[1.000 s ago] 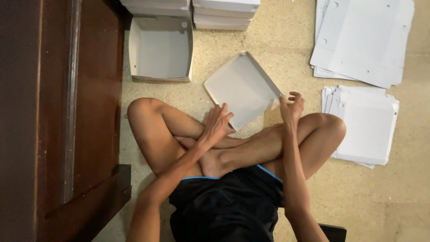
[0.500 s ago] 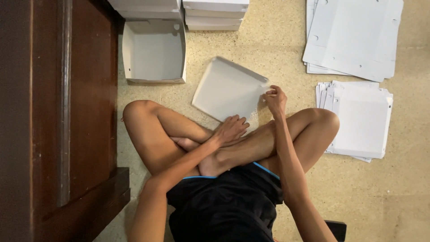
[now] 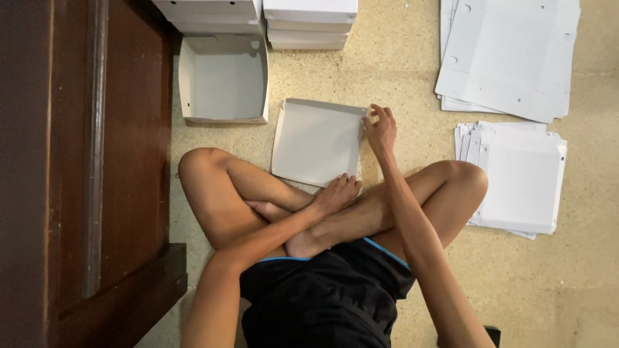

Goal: The person folds flat cardboard sheets into boxes, tucking the tabs to secure the shape, and stacks the completed boxes into piles on the floor.

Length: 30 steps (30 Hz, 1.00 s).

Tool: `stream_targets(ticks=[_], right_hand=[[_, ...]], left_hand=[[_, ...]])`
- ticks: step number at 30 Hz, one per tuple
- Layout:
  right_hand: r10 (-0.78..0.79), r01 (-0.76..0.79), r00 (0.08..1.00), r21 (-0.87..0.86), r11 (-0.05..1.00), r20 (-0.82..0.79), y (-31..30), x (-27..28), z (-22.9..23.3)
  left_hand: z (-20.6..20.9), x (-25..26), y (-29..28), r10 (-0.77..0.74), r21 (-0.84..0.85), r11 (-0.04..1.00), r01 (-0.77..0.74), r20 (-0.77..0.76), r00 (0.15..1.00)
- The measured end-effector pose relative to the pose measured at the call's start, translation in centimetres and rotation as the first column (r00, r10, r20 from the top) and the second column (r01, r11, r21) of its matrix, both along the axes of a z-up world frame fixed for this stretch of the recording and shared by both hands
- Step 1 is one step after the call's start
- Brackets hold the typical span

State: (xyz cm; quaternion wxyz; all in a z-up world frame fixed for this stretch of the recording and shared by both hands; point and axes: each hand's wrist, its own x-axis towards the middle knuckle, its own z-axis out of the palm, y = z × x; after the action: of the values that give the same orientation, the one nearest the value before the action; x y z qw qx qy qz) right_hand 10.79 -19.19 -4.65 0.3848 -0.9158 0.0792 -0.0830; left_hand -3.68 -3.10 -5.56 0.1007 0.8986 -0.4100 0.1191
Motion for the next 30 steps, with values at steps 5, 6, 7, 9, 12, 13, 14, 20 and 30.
stream_targets(ticks=[5,6,7,9,12,13,14,20,30], right_hand=[[-0.093,0.084,0.995,-0.177,0.981,-0.041,1.7,2.2,-1.2],[-0.117,0.102,0.991,-0.198,0.975,-0.065,2.1,2.3,-0.9],[-0.113,0.099,0.992,-0.197,0.975,-0.064,2.3,2.5,-0.8],[-0.098,0.078,0.992,-0.216,0.973,-0.085,2.5,2.5,-0.9],[-0.093,0.073,0.994,-0.267,0.961,-0.065,2.9,2.5,-0.9],[-0.092,0.071,0.994,-0.267,0.961,-0.066,3.0,2.2,-1.0],[-0.096,0.077,0.994,-0.281,0.957,-0.054,3.2,2.2,-1.0],[-0.091,0.073,0.995,-0.326,0.942,-0.042,3.0,2.2,-1.8],[-0.087,0.050,0.993,-0.394,0.918,-0.076,3.2,2.5,-2.7]], left_hand=[[-1.0,-0.4,-0.1,0.037,0.108,0.993,-0.057,0.180,0.983],[-0.9,-0.4,-0.1,0.037,0.117,0.991,-0.065,0.228,0.973],[-1.2,-0.3,-0.2,0.040,0.117,0.991,-0.069,0.229,0.973],[-1.7,-0.2,-0.5,0.005,0.170,0.985,-0.028,0.136,0.991],[-1.5,-0.1,-0.7,-0.021,0.179,0.984,0.005,0.085,0.996],[-1.1,-0.3,-0.6,-0.019,0.179,0.984,0.004,0.084,0.996],[-0.6,-0.3,-0.6,-0.015,0.183,0.983,0.002,0.070,0.997],[-0.9,-0.1,-0.8,-0.016,0.161,0.987,0.022,-0.038,0.999],[0.3,0.4,-0.5,-0.127,0.299,0.948,0.107,0.049,0.991]])
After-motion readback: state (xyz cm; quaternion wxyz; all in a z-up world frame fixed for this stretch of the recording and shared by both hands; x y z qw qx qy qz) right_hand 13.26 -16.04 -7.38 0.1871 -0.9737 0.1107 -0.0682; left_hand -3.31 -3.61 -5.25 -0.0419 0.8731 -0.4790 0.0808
